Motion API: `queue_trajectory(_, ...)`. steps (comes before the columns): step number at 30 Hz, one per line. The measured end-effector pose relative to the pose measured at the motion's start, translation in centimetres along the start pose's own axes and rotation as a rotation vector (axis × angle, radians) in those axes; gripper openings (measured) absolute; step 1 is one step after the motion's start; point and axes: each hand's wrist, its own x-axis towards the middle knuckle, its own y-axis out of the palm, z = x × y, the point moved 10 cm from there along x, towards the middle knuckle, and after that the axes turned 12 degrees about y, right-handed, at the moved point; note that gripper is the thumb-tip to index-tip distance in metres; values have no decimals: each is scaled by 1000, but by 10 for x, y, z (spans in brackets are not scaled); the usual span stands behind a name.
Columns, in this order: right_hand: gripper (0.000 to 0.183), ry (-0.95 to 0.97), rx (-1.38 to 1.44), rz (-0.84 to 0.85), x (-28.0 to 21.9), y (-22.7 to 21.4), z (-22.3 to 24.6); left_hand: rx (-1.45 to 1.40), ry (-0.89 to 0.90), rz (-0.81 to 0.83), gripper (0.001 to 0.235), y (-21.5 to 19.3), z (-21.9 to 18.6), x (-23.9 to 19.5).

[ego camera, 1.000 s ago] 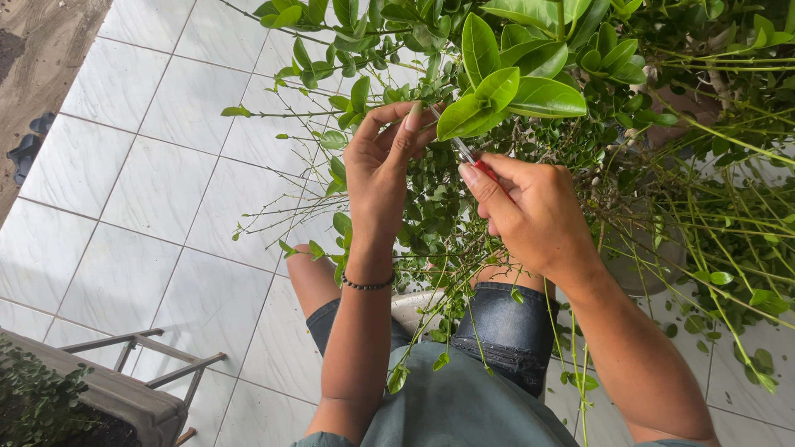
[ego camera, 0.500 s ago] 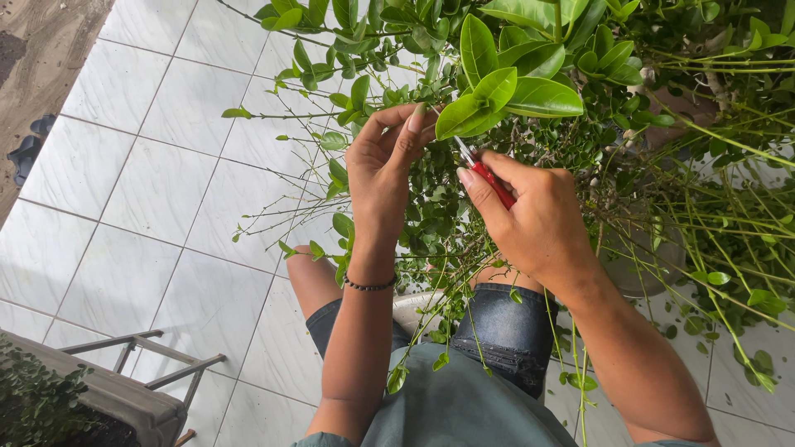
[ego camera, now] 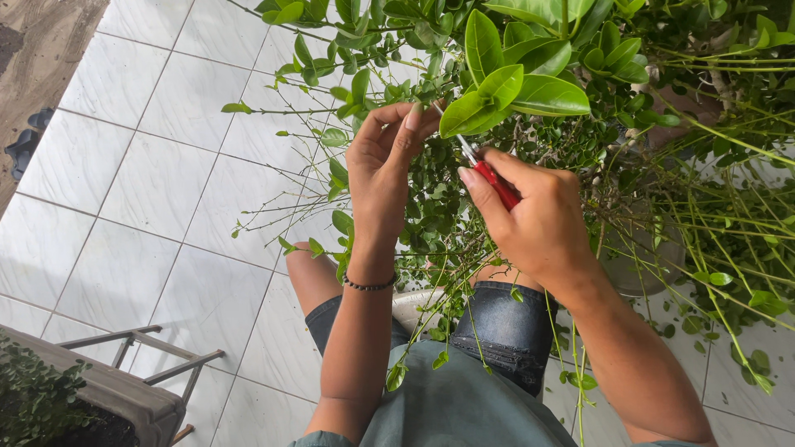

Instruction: The person sits cross-legged on a tiled floor and uses red-handled pruning shears to trim the leaves and stems of a large potted plant. They hold the branches with one hand and cut them with the other, occasionally adjusting their position to reach different parts of the plant.

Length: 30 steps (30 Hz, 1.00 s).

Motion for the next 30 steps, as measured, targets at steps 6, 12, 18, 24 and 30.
queue_trajectory(6,36,107,65,176,-13,1,-24,162,296,-36,15,-12,-61,-7)
queue_trajectory(12,25,147,211,332,-44,-4,5,894,593,370,32,12,-90,-30)
queue_trajectory(18,45,7,263,572,-125,12,37,1369,697,566,31,34,-59,-38)
queue_trajectory(24,50,72,339,822,-189,62,-14,1283,745,429,12,10,-64,-39)
queue_trajectory(30,54,392,218,649,-197,38,-82,1165,600,371,8,-26,-109,-40)
